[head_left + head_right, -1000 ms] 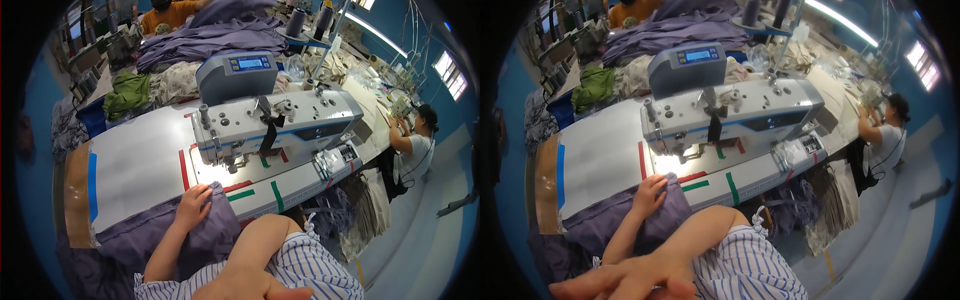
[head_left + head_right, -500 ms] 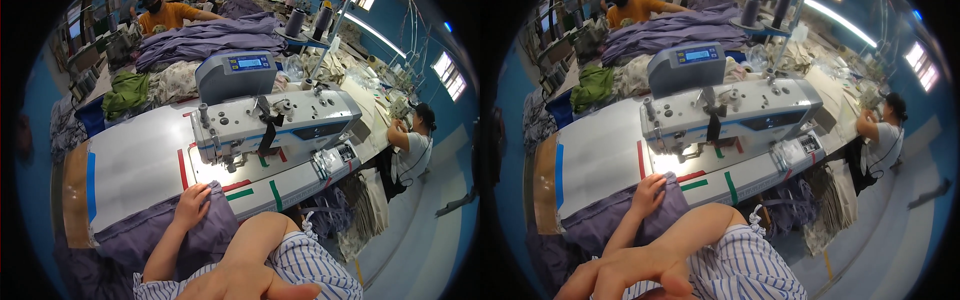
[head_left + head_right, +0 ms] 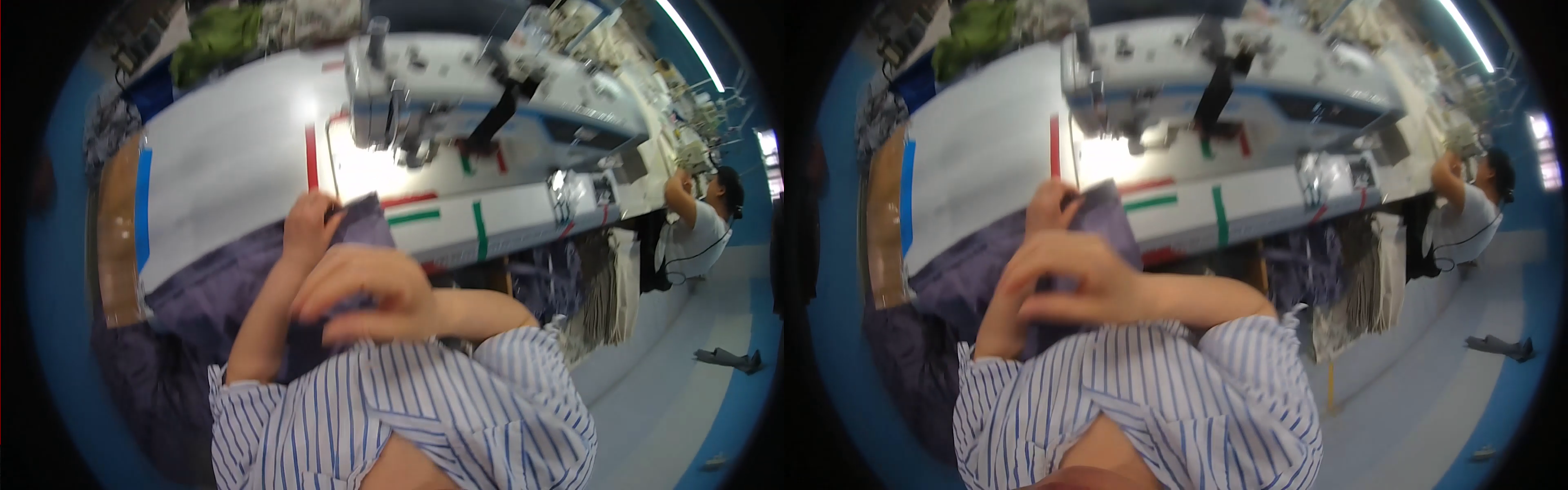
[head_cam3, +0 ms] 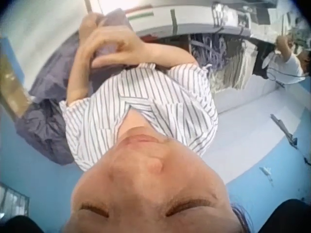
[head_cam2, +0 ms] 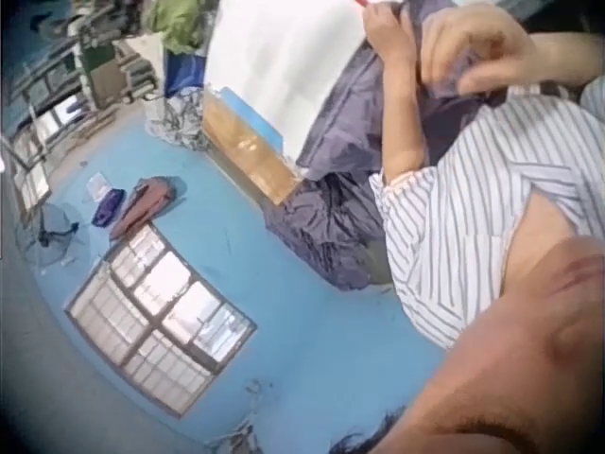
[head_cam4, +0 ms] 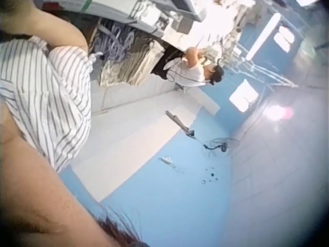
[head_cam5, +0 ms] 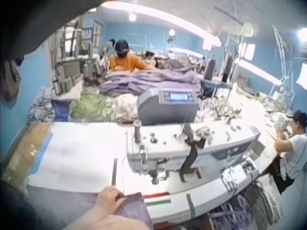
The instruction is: Sewing purple fabric pieces using an industrial sewing machine.
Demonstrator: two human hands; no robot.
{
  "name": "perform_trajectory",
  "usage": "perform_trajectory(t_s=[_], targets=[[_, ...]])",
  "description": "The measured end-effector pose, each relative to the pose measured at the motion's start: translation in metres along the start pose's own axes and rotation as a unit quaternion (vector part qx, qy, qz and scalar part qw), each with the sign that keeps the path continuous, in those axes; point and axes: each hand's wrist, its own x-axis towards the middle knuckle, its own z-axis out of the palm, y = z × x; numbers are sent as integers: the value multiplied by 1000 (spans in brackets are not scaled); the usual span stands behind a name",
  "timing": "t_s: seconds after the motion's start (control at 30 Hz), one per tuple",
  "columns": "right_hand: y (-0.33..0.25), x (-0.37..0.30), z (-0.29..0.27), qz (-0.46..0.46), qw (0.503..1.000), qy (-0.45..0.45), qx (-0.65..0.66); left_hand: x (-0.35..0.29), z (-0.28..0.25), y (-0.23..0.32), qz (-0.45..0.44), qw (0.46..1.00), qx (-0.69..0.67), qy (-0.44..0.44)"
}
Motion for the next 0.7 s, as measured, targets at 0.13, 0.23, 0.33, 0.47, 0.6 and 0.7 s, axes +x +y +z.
perform_trajectory(t_s=[0.13, 0.23, 0.33, 0.47, 0.6, 0.7], targets=[[48, -88, -37, 266, 920, 176, -228, -8, -22, 24, -36, 997, -72, 16], [57, -126, -45, 282, 894, 248, -243, -22, -31, 34, -7, 997, -69, 21], [52, -125, -28, 269, 889, 246, -277, -33, -39, 44, 54, 997, -56, 20], [66, -128, -19, 188, 908, 207, -311, -43, -44, 56, 97, 994, -41, 19], [66, -125, -19, 177, 916, 201, -298, -49, -48, 54, 124, 992, -28, 23], [65, -125, -20, 156, 923, 182, -302, -51, -48, 53, 125, 991, -27, 28]])
